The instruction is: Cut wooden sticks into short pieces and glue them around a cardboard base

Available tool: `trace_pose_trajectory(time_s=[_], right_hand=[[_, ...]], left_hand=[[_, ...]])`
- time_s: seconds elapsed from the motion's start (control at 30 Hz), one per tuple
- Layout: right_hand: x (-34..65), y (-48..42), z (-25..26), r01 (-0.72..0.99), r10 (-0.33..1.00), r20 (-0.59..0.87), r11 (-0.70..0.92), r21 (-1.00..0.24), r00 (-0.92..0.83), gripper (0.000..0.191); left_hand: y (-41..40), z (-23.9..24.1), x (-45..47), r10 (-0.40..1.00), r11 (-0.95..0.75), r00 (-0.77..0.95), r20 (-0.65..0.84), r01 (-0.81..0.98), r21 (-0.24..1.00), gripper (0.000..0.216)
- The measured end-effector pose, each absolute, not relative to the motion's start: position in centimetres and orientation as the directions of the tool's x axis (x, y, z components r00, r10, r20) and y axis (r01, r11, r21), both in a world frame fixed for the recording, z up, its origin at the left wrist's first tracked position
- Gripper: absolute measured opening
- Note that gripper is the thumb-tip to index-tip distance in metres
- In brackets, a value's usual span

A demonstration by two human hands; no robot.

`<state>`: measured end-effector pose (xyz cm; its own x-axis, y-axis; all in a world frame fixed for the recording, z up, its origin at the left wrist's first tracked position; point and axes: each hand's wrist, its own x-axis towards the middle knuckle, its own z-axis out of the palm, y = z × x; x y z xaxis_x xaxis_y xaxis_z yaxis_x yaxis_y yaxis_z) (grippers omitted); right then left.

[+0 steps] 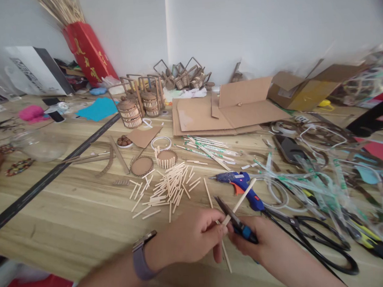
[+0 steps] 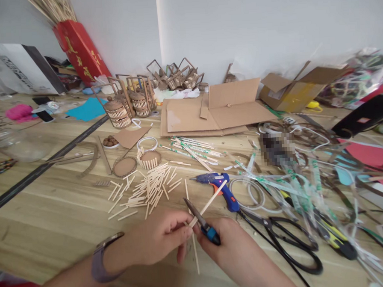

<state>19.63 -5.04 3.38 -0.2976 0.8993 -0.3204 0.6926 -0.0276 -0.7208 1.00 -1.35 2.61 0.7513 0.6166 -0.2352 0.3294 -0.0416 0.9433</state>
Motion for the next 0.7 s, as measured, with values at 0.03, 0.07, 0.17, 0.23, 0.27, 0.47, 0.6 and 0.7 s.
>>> trace_pose_trajectory(time_s=[0.03, 0.07, 0.17, 0.23, 0.27, 0.47, 0.6, 0.7], right_hand=[[19.6, -5.0, 3.3, 0.689, 0.901, -0.321, -0.035, -0.724, -0.292, 0.021], [19.6, -5.0, 3.2, 0.687, 0.902, -0.324, -0.043, -0.725, -0.286, 0.023], [19.7, -4.8, 3.3, 0.684, 0.904, -0.324, -0.049, -0.728, -0.28, 0.026], [19.7, -4.6, 3.4, 0.684, 0.902, -0.321, -0.04, -0.728, -0.289, 0.024], [19.7, -4.5, 3.5, 0.683, 0.899, -0.321, -0.034, -0.729, -0.298, 0.023], [20.1, -4.4, 3.8, 0.677, 0.885, -0.324, -0.013, -0.736, -0.335, 0.018], [20.6, -4.6, 3.9, 0.696, 0.887, -0.329, -0.013, -0.718, -0.323, 0.022], [20.8, -4.7, 4.2, 0.713, 0.893, -0.326, -0.008, -0.702, -0.311, 0.023]], left_hand=[[-1.4, 2.5, 1.0, 0.634, -0.063, 0.738, -0.229, 0.344, 0.937, 0.022], [-1.5, 2.4, 1.0, 0.653, -0.083, 0.724, -0.222, 0.36, 0.929, 0.021], [-1.7, 2.1, 1.1, 0.696, -0.13, 0.687, -0.211, 0.409, 0.903, 0.017], [-1.7, 2.1, 1.1, 0.71, -0.19, 0.68, -0.181, 0.433, 0.881, 0.018], [-1.7, 2.1, 1.1, 0.712, -0.225, 0.683, -0.163, 0.442, 0.868, 0.02], [-1.8, 2.3, 1.1, 0.695, -0.272, 0.706, -0.14, 0.437, 0.857, 0.026], [-1.9, 2.1, 1.1, 0.678, -0.187, 0.717, -0.166, 0.386, 0.903, 0.029], [-1.9, 1.8, 1.2, 0.649, -0.084, 0.737, -0.19, 0.317, 0.945, 0.031]])
